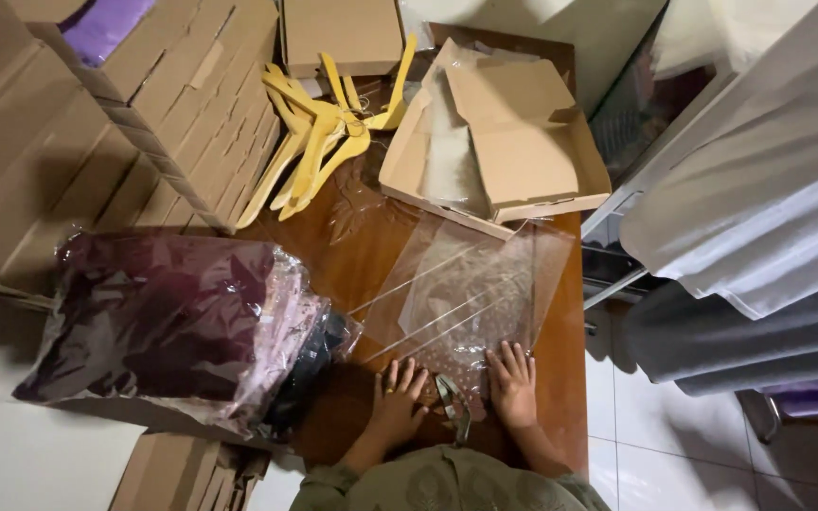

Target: Packing clothes into plastic sleeves and cardboard boxes for shipping.

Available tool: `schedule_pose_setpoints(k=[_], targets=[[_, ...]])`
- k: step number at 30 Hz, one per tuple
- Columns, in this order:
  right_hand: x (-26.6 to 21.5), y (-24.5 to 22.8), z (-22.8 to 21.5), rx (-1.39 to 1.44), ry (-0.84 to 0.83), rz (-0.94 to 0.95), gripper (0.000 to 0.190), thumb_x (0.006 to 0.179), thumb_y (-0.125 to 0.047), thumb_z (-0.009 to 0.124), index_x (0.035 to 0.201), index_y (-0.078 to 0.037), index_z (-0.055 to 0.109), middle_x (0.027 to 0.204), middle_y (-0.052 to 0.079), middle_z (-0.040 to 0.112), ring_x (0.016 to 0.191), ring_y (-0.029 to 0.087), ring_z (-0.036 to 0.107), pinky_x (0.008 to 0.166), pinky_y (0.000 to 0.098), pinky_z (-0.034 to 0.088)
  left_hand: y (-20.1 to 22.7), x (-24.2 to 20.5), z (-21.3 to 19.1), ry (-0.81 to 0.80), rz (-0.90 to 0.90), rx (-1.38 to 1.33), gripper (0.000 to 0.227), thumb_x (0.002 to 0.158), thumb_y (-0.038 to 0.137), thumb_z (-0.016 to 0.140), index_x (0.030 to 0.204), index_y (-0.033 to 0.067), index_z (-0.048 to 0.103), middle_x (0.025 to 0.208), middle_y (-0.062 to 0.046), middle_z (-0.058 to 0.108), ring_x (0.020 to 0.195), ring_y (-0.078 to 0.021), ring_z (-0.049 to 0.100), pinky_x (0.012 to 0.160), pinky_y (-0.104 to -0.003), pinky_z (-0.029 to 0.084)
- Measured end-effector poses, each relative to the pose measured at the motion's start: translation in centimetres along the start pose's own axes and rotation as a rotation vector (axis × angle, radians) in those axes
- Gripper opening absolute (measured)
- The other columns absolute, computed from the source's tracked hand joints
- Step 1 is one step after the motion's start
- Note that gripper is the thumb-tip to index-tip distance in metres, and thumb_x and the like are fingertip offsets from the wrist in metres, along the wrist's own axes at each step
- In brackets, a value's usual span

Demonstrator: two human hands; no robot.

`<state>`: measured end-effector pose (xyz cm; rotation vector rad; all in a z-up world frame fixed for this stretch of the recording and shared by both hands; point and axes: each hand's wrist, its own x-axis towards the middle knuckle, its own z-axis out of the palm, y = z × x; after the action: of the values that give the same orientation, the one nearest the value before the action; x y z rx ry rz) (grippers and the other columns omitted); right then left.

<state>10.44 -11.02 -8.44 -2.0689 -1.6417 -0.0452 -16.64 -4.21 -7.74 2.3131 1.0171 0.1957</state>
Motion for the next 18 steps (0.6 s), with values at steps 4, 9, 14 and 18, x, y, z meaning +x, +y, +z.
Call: schedule_pose_setpoints(k=[4, 9, 14, 18], targets=[[0.4, 0.3, -0.4, -0.044, 0.000, 0.028, 0.039, 0.093, -0.018, 0.058, 0.131, -0.019, 0.068, 0.159, 0.018, 0.041, 0.149, 0.043, 0.031, 0.120, 0.0653, 0.018, 1.6, -0.8, -0.8, 0.291, 0.038, 0.054, 0.066, 0.087, 0.024, 0.072, 0.147, 0.0164, 0.048, 0.162, -0.015, 0.032, 0.150, -0.0423, 0.022, 0.115, -0.069, 0.015], [1.2, 3.6, 1.6, -0.077, 0.166, 0.176, 0.034, 0.091, -0.012, 0.062, 0.124, -0.015, 0.070, 0.158, 0.015, 0.047, 0.147, 0.039, 0.038, 0.121, 0.0634, 0.022, 2.0, -1.4, -0.9, 0.366, -0.011, 0.105, 0.057, 0.087, 0.020, 0.069, 0.142, 0.0136, 0.053, 0.157, -0.016, 0.042, 0.149, -0.0375, 0.031, 0.118, -0.061, 0.023], [1.6, 6.4, 1.0, -0.005, 0.363, 0.312, 0.037, 0.091, -0.026, 0.073, 0.120, -0.005, 0.066, 0.150, 0.018, 0.051, 0.142, 0.043, 0.042, 0.118, 0.0598, 0.029, 1.2, -2.2, 0.2, 0.465, -0.023, 0.127, 0.056, 0.086, 0.016, 0.067, 0.140, 0.0123, 0.057, 0.155, -0.017, 0.045, 0.145, -0.0366, 0.038, 0.118, -0.055, 0.028], [1.4, 5.6, -2.5, 0.071, 0.124, 0.108, 0.027, 0.088, -0.030, 0.073, 0.112, -0.017, 0.071, 0.150, 0.008, 0.053, 0.145, 0.032, 0.042, 0.122, 0.0579, 0.025, 0.5, -2.5, 0.5, 0.423, -0.019, 0.133, 0.051, 0.088, 0.018, 0.066, 0.138, 0.0101, 0.057, 0.156, -0.018, 0.044, 0.145, -0.0354, 0.038, 0.117, -0.053, 0.028]])
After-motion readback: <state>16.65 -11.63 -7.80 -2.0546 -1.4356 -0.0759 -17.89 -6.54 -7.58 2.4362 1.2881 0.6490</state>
